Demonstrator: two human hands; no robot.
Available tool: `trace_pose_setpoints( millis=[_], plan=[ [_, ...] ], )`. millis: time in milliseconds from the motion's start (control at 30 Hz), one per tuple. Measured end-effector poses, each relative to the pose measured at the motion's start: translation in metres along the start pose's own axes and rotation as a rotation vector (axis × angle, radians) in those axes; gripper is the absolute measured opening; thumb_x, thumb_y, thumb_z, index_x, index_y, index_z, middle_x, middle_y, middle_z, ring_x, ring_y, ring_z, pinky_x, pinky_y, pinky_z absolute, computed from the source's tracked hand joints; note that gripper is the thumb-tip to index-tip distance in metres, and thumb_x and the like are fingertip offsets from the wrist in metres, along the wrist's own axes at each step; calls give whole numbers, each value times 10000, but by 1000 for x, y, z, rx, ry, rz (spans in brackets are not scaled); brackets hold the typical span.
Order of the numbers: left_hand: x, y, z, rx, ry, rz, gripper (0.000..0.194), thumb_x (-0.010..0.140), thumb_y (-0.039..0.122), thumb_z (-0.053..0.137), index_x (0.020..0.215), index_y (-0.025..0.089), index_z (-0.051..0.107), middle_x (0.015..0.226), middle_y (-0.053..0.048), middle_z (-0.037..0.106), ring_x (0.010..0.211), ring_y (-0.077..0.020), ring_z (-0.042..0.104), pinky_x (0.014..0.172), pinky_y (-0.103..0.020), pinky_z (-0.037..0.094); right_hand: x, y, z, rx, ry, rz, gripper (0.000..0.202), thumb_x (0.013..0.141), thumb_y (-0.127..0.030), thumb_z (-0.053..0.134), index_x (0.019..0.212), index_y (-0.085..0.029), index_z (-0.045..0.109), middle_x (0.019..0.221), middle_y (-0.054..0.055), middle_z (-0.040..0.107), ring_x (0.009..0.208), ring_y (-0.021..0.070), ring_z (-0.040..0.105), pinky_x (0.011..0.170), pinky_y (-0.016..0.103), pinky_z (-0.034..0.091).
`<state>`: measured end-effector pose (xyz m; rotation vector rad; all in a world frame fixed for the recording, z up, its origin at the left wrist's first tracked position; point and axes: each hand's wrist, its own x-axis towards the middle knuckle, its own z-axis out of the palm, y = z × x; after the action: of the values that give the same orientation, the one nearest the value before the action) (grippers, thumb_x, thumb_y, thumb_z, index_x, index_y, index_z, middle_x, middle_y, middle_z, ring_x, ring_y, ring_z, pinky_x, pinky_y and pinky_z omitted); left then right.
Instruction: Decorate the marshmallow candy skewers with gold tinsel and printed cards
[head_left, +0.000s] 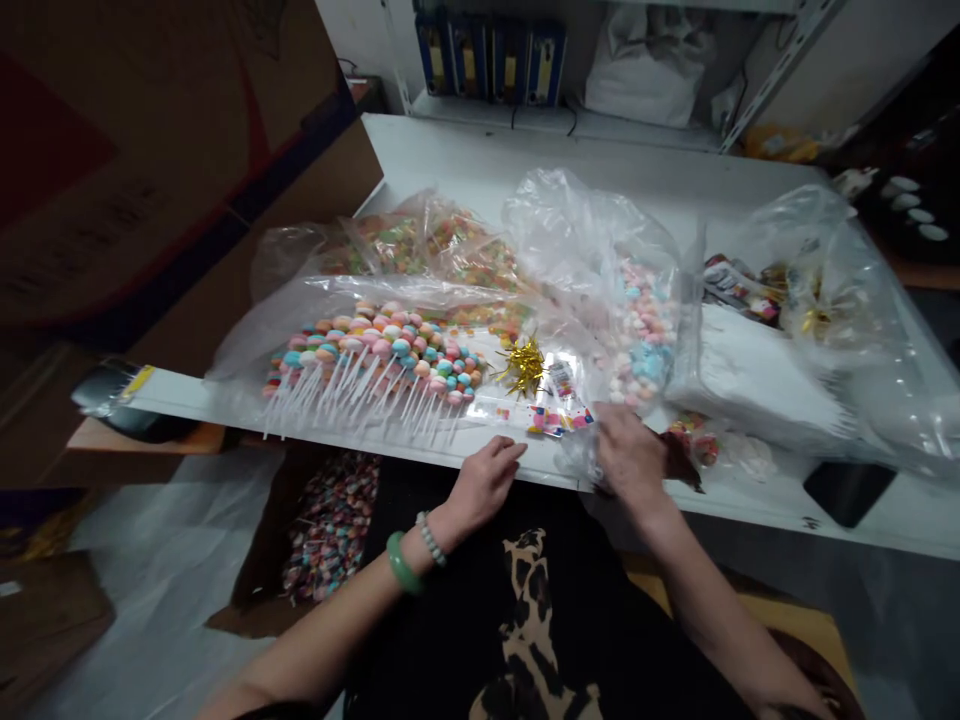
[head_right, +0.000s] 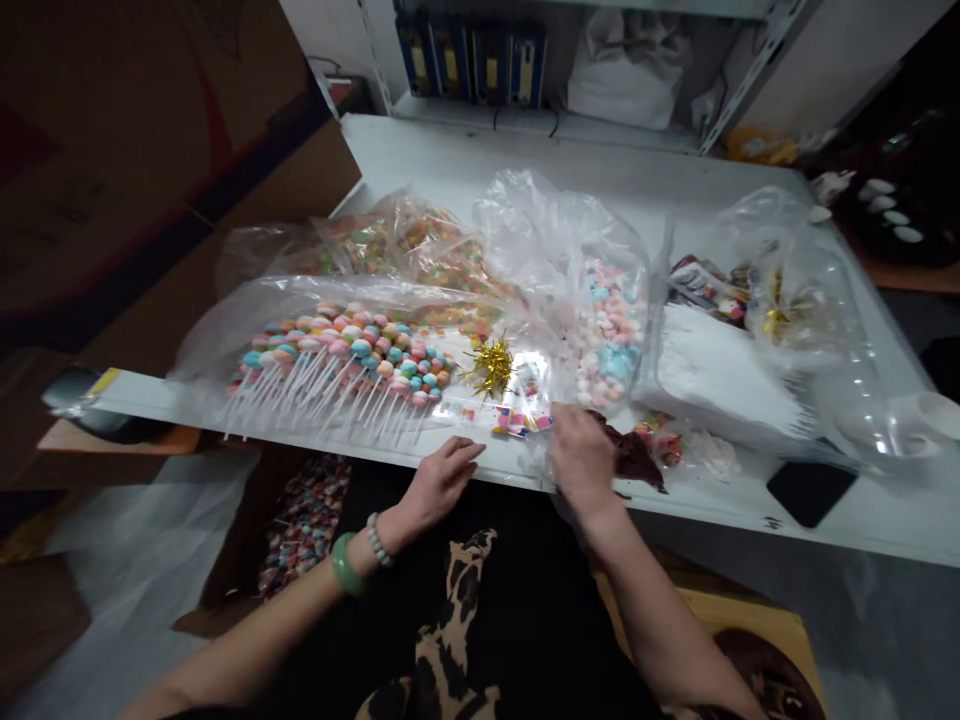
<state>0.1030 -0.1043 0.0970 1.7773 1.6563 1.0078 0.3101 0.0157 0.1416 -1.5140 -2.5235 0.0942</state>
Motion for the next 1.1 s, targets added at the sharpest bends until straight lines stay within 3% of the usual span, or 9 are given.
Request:
trace_pose_setpoints(
  millis=[133, 233, 300, 400, 500, 567, 767, 1000, 1100],
  plan=[
    [-10, -17, -7, -336, 53, -479, 180, 799, 221, 597, 932, 183, 713, 865, -59, 675, 775, -168, 631, 729, -293, 493, 32, -64, 37, 65, -144, -203, 322, 918, -201, 457, 1203, -184, 605, 1131, 112, 646, 1020, 245, 540, 880, 321, 402],
    [-8, -19, -8, -612, 28, -736, 189, 744, 264, 644, 880, 150, 709, 653, -20, 629, 554, -131, 559, 552, -267, 444, 41, -75, 55, 84, -160, -185, 378, 872, -154, 477, 1230, -158, 597, 1054, 133, 659, 1008, 264, 538, 881, 347, 388],
    [-4, -17, -9, -775, 24, -816, 239, 709, 307, 694, 875, 135, 699, 594, -1, 593, 488, -113, 520, 494, -253, 410, 41, -70, 57, 226, -140, -105, 303, 847, -145, 472, 1078, -170, 666, 987, 119, 667, 974, 248, 556, 860, 338, 390],
    [6, -10, -10, -1004, 65, -851, 364, 626, 339, 798, 907, 137, 683, 700, -15, 630, 541, -108, 565, 529, -250, 444, 38, -62, 51, 692, -204, 106, 140, 791, -235, 529, 757, -196, 659, 800, 49, 655, 797, 196, 582, 739, 297, 412],
    [20, -1, -11, -1226, 85, -843, 461, 578, 327, 852, 974, 156, 686, 865, -40, 669, 678, -124, 621, 642, -270, 496, 34, -60, 44, 1185, -422, 294, 148, 704, -338, 615, 676, -193, 609, 606, -25, 559, 578, 132, 491, 595, 263, 377],
    [30, 3, -12, -1278, 130, -828, 439, 575, 340, 854, 937, 141, 707, 880, -57, 679, 734, -136, 630, 679, -267, 495, 31, -63, 43, 1328, -505, 333, 187, 662, -361, 653, 654, -182, 601, 562, -46, 521, 542, 108, 441, 574, 251, 356],
    [48, 7, -10, -1223, 465, -844, 333, 489, 312, 865, 626, 115, 634, 623, -16, 625, 577, -106, 567, 563, -230, 424, 26, -85, 51, 1449, -437, 317, 258, 586, -359, 748, 695, -188, 589, 645, -42, 572, 620, 117, 492, 603, 239, 378],
    [51, 14, -19, -1295, 548, -805, 335, 532, 321, 854, 641, 140, 594, 615, 22, 596, 569, -85, 552, 589, -221, 456, 28, -101, 53, 1465, -492, 380, 370, 658, -494, 701, 561, -187, 518, 494, -52, 455, 492, 90, 369, 481, 231, 271],
    [47, 14, -25, -1257, 499, -831, 340, 567, 353, 849, 756, 133, 672, 702, 4, 629, 601, -84, 554, 557, -208, 456, 32, -100, 50, 1377, -479, 368, 382, 690, -514, 661, 552, -194, 504, 481, -64, 391, 474, 86, 328, 462, 236, 245]
  ],
)
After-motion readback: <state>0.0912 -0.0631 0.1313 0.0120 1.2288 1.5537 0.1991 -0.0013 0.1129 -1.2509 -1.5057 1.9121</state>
